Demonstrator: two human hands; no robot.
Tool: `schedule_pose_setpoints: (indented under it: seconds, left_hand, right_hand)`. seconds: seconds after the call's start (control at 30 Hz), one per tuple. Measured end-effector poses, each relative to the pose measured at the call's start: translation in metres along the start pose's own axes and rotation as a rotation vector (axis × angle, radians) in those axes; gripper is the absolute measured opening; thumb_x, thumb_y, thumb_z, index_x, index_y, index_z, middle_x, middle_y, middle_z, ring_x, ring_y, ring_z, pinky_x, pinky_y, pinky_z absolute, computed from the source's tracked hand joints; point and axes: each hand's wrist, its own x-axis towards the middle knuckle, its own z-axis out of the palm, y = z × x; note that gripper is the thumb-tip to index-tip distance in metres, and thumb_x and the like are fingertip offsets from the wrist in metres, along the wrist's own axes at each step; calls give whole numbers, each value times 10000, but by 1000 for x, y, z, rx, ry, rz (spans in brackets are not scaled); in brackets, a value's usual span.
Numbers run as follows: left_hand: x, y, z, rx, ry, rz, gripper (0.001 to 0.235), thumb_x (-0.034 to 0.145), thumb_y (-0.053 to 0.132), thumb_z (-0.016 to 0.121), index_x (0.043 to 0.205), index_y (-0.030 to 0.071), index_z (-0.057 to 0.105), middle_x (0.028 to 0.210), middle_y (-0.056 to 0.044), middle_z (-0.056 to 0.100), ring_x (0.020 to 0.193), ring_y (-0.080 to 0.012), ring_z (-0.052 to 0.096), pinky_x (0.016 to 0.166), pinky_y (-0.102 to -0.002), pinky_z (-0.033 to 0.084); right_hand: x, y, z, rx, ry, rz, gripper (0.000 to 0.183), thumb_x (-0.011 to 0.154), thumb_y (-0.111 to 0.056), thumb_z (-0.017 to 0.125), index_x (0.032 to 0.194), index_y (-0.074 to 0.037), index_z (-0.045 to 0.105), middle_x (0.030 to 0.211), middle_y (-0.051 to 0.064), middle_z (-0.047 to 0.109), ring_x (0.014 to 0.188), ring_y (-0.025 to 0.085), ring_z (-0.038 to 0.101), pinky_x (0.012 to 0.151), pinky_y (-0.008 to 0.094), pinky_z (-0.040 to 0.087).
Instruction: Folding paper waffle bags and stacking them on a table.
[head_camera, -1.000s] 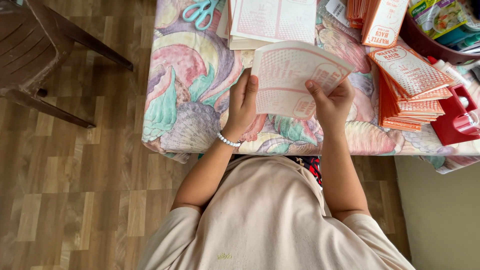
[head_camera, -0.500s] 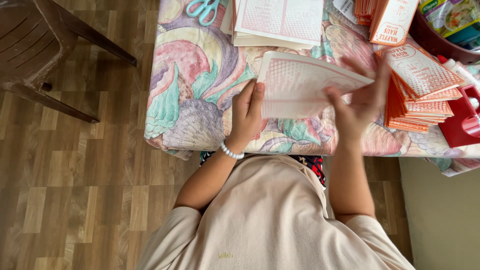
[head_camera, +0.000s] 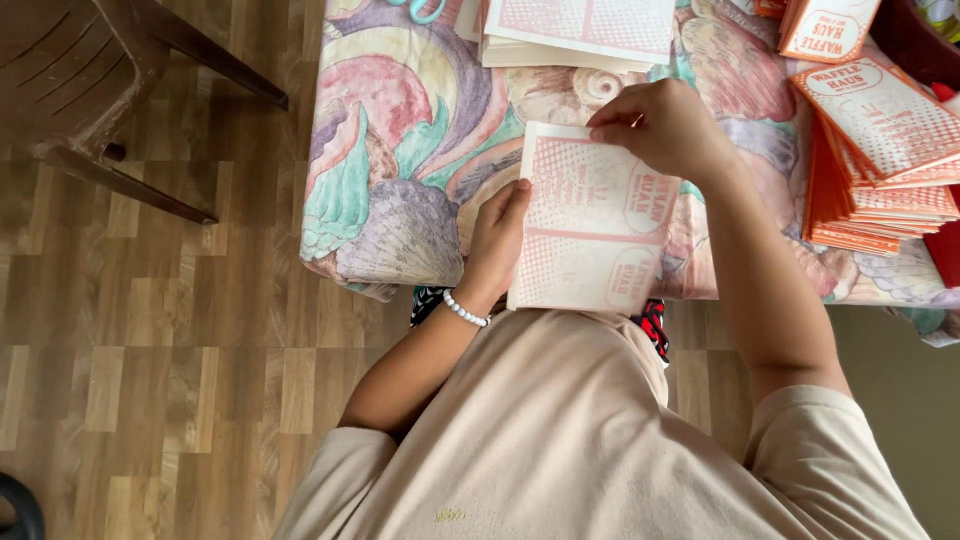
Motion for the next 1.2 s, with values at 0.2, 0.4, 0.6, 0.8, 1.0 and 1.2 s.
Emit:
schedule_pose_setpoints:
  seconds: [0.2,0.4,0.6,0.8,1.0,1.2]
  left_hand:
    - [47,14,-51,514,68,439,488,979,168,697,1401,61,479,1256,-121,619,1101,-217,655,922,-291,616]
    - [117,22,-65,831,-272,585,104,875,34,788,915,108,727,894,-20,642,788,-147,626,719,-276,548]
    - [128,12,-62,1013,-307,569,166,833,69,848,886,129,702,868,-3,628,777,-154,595,666,-298,511]
    - [143,9,-59,1105,-300,523,205,823,113,841,1025,94,810,873,-13,691,736,-161,638,666,-312,549]
    - [154,24,-49,1219,-388,485,167,760,76,874,913,116,820,875,-38,767,770,-180,712,653,-339,602]
    - [155,24,-42,1211,-419,533,187,772,-22,752,759,150,824,691,-2,762,646,-163,713,651,-357,621]
  right_hand:
    - [24,11,18,90,-104,133,59,943,-187,805,984,-147,820,937,2,751,773,135,600,715,302,487]
    - [34,37,46,170,-66,91,77,946,-128,777,1007,-97,813,970,36,725,798,161,627,696,307,499]
    - [32,44,61,60,55,-63,72,953,-108,775,997,-91,828,914,54,725,778,205,638,666,349,507]
    - [27,43,64,-53,128,-177,63,976,-92,777,1000,-78,834,928,45,725,711,227,661,626,368,510]
    - [22,44,69,-108,187,-264,42,997,-69,754,973,-72,789,955,40,723,794,232,676,605,374,550]
    - [18,43,65,-77,186,-328,45,1021,-32,733,994,-33,768,979,72,699,812,242,672,651,369,547]
